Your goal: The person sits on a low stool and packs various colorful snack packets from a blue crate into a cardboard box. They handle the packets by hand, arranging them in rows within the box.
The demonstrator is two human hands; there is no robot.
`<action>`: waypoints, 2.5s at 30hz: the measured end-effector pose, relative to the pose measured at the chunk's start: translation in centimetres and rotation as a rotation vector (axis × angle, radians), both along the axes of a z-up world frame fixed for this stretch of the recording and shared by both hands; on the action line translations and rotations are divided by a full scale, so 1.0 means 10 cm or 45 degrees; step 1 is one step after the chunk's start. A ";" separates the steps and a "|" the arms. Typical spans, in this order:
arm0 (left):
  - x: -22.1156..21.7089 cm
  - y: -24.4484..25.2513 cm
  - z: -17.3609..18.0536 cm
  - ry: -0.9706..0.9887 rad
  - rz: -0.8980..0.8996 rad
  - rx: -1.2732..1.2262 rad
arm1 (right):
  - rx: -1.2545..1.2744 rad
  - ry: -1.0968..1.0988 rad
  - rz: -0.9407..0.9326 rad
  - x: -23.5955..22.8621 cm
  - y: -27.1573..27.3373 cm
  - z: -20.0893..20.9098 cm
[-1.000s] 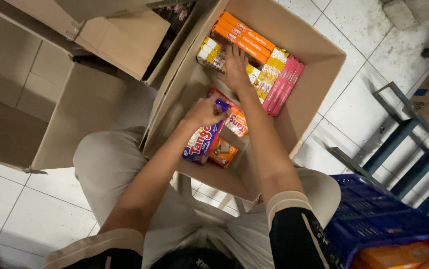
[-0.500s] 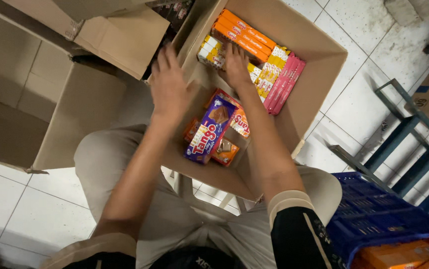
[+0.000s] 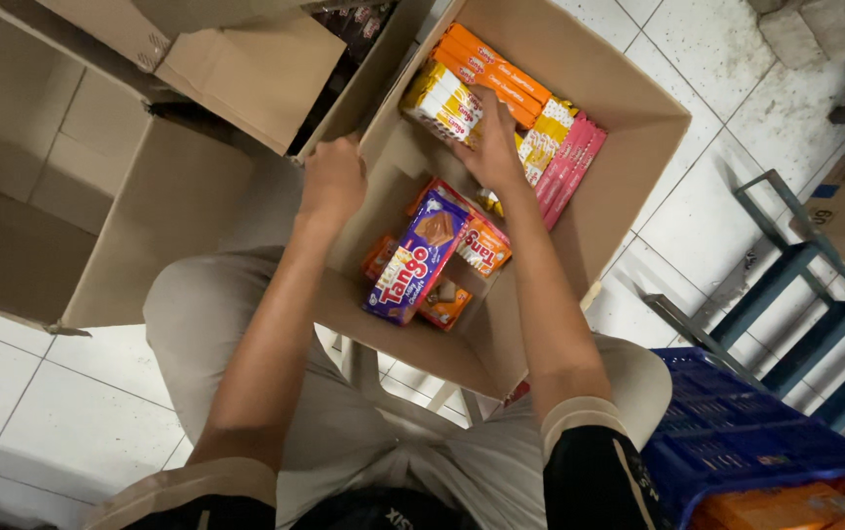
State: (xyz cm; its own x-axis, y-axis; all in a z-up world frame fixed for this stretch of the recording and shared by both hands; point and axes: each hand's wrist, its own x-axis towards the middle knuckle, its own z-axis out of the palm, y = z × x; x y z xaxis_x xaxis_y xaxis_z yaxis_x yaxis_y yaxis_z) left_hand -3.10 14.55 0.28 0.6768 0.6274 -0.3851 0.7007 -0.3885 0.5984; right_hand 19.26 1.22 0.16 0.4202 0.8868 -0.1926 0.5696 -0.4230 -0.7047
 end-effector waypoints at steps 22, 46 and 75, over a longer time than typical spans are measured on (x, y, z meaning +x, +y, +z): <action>0.04 -0.03 0.14 0.136 -0.056 -0.012 | -0.114 -1.085 0.112 -0.19 0.22 -0.51; 0.07 -0.05 0.23 0.148 -0.036 0.012 | -0.676 -1.218 -0.001 -0.03 0.00 -0.62; 0.35 -0.46 0.88 -0.642 -0.226 0.607 | -0.518 1.151 -1.084 -1.35 -0.92 0.10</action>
State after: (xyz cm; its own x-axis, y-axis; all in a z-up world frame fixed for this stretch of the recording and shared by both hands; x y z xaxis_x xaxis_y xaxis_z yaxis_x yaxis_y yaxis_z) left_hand 0.40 9.94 9.05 0.8075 0.5135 0.2901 0.2858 -0.7709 0.5692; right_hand 5.73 -7.98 1.12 0.3987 0.2206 -0.8901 -0.5855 -0.6858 -0.4322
